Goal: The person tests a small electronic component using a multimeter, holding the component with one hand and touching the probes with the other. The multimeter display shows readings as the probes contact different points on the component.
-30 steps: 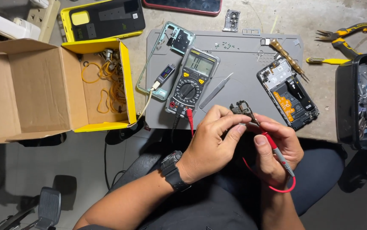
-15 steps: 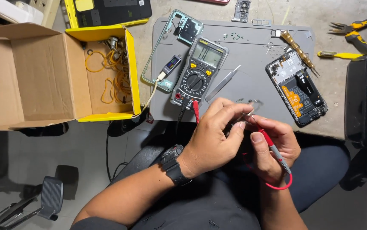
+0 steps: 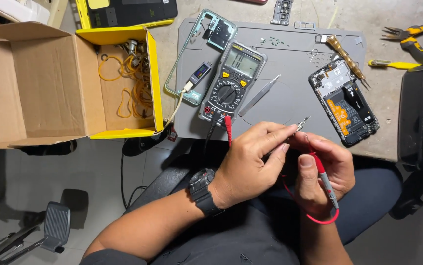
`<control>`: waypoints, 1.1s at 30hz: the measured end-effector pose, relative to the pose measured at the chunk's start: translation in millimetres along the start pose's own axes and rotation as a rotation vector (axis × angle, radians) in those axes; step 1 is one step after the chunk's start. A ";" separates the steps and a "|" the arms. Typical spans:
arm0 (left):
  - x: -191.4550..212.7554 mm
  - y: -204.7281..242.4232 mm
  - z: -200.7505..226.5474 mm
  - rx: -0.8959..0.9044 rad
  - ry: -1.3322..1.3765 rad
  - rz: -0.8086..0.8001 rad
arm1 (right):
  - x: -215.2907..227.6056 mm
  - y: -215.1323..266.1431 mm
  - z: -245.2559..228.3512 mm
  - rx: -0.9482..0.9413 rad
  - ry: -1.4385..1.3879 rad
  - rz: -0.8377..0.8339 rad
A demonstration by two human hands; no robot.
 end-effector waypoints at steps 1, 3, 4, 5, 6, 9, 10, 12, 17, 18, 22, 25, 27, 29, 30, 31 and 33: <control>-0.3 0.8 -0.5 0.000 0.001 -0.001 | 1.0 -0.3 2.4 0.000 0.001 0.001; -2.8 1.5 -1.7 0.001 0.022 -0.025 | 4.1 -1.4 4.3 0.057 0.044 0.008; -3.2 1.6 -0.6 0.002 0.024 -0.026 | 6.1 -2.6 5.5 0.056 0.046 0.008; -3.7 1.9 0.4 0.005 0.030 -0.030 | 6.9 -3.5 4.7 0.096 0.093 -0.013; -3.9 2.2 1.5 0.008 0.035 -0.034 | 7.2 -4.3 3.8 0.135 0.138 -0.035; -5.4 2.4 2.3 0.010 0.058 -0.050 | 9.6 -0.4 13.5 0.154 0.144 -0.045; -4.6 2.5 3.7 0.009 0.058 -0.052 | 12.0 -0.1 15.9 0.154 0.144 -0.043; -5.3 2.4 7.2 -0.002 0.081 -0.091 | 16.0 0.3 19.4 0.179 0.205 -0.061; -9.7 7.0 0.8 -0.013 -0.010 -0.250 | 16.4 -1.1 15.9 0.153 0.228 -0.031; -11.2 7.6 -2.4 0.000 -0.034 -0.285 | 15.2 -1.7 16.1 0.148 0.221 -0.037; -11.4 2.3 2.8 0.001 -0.092 -0.298 | 18.1 -2.8 14.1 0.131 0.209 -0.035; -8.0 -1.1 1.7 0.044 -0.024 -0.227 | 17.6 -2.3 12.0 0.111 0.207 -0.033; -2.5 -5.5 5.6 0.158 0.059 -0.134 | 17.2 -1.1 12.0 0.083 0.209 -0.016; -3.1 -9.9 3.5 0.169 0.084 -0.127 | 18.2 -1.5 11.5 0.106 0.233 -0.017; -3.4 -11.9 2.1 0.181 0.110 -0.121 | 18.7 -1.3 10.5 0.127 0.259 -0.017; -4.0 -11.9 2.9 0.181 0.110 -0.123 | 16.8 -2.7 9.1 0.126 0.260 -0.016; -4.7 -11.9 2.3 0.216 0.119 -0.107 | 15.0 -5.2 5.3 0.141 0.274 0.023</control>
Point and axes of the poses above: each hand's wrist, its own y-axis away from the middle knuckle, its own x-axis out of the back of the hand, z = x × y, the point moved 5 cm from there along -y, towards the middle knuckle, and after that the axes turned 1 degree about -z, right-handed, at the moved point
